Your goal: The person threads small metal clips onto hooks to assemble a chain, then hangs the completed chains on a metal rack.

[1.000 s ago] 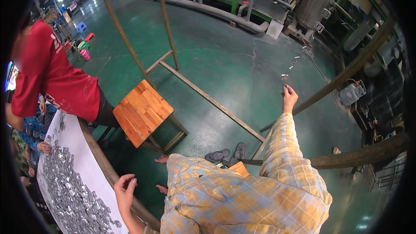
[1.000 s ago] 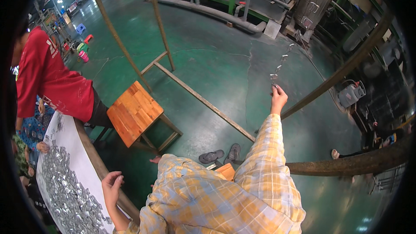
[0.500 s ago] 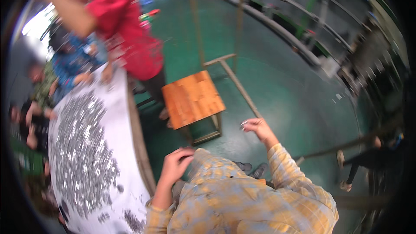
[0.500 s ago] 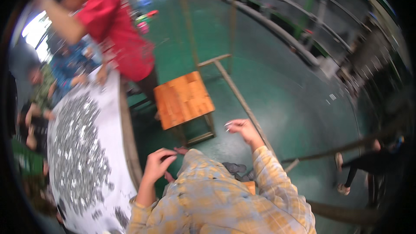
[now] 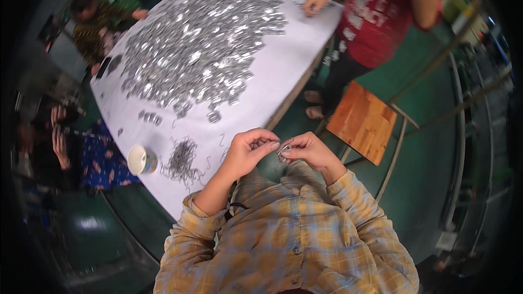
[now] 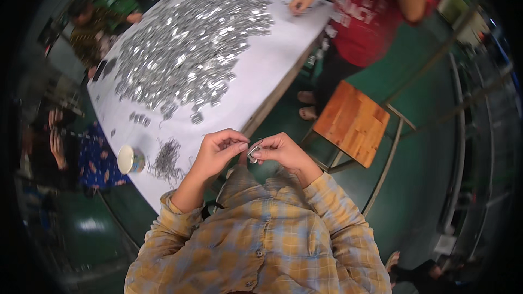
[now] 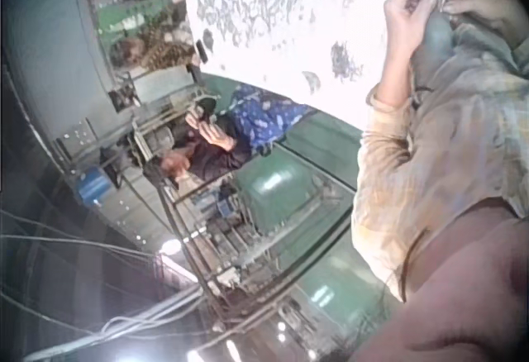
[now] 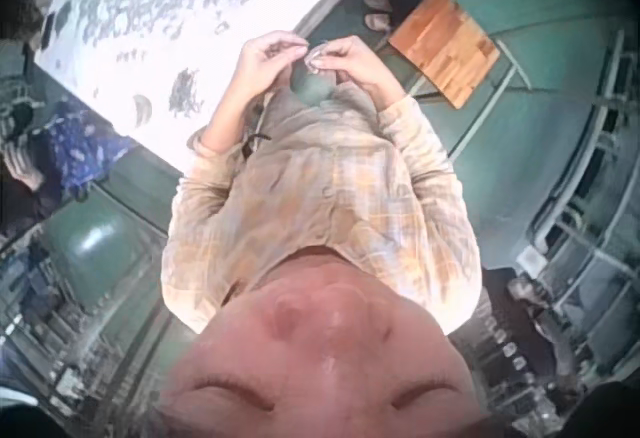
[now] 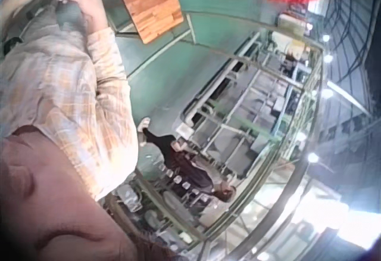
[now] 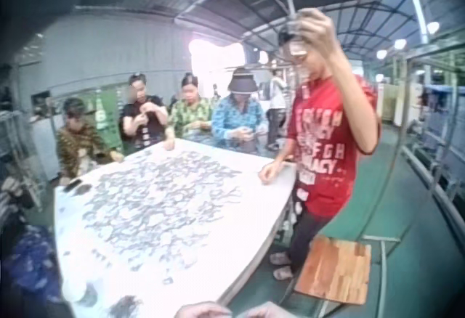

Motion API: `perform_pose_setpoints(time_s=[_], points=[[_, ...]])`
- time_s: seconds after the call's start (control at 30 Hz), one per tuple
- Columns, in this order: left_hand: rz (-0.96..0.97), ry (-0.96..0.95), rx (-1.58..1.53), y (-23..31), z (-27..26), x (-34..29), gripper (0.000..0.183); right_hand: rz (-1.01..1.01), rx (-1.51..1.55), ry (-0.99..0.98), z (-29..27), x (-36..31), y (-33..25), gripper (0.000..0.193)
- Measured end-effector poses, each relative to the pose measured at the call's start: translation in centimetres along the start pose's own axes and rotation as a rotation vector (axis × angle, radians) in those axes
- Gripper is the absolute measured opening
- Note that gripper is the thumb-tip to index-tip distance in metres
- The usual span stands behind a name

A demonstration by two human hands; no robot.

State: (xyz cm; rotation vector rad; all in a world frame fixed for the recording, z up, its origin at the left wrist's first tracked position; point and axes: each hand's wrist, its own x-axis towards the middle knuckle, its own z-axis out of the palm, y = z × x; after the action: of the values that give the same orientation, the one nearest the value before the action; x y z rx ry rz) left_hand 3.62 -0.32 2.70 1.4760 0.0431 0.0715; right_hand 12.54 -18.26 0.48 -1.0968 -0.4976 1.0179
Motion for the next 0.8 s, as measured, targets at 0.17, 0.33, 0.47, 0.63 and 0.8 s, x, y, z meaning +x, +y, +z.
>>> perform_pose_setpoints(time_s=[0.17,0.33,0.47,0.63,0.8], points=[[0.005,-0.044,0.111,0.5,-3.0,-1.2,0.011,0.15,-0.063,-0.197,1.7,3.4,0.3,0.015],[-0.015,-0.084,-0.017,0.5,-5.1,-2.1,0.007,0.197,-0.118,-0.34,2.7,5.3,0.5,0.015],[0.008,-0.008,-0.202,-0.3,-6.2,-2.5,0.005,0.258,0.275,-0.358,3.3,5.9,2.0,0.019],[0.224,0.071,-0.286,-0.3,-5.9,-2.4,0.006,0.316,0.608,-0.385,4.5,6.3,3.2,0.02],[0.04,0.117,-0.274,-0.4,-6.7,-3.3,0.008,0.392,0.497,-0.328,4.6,6.4,4.1,0.021]])
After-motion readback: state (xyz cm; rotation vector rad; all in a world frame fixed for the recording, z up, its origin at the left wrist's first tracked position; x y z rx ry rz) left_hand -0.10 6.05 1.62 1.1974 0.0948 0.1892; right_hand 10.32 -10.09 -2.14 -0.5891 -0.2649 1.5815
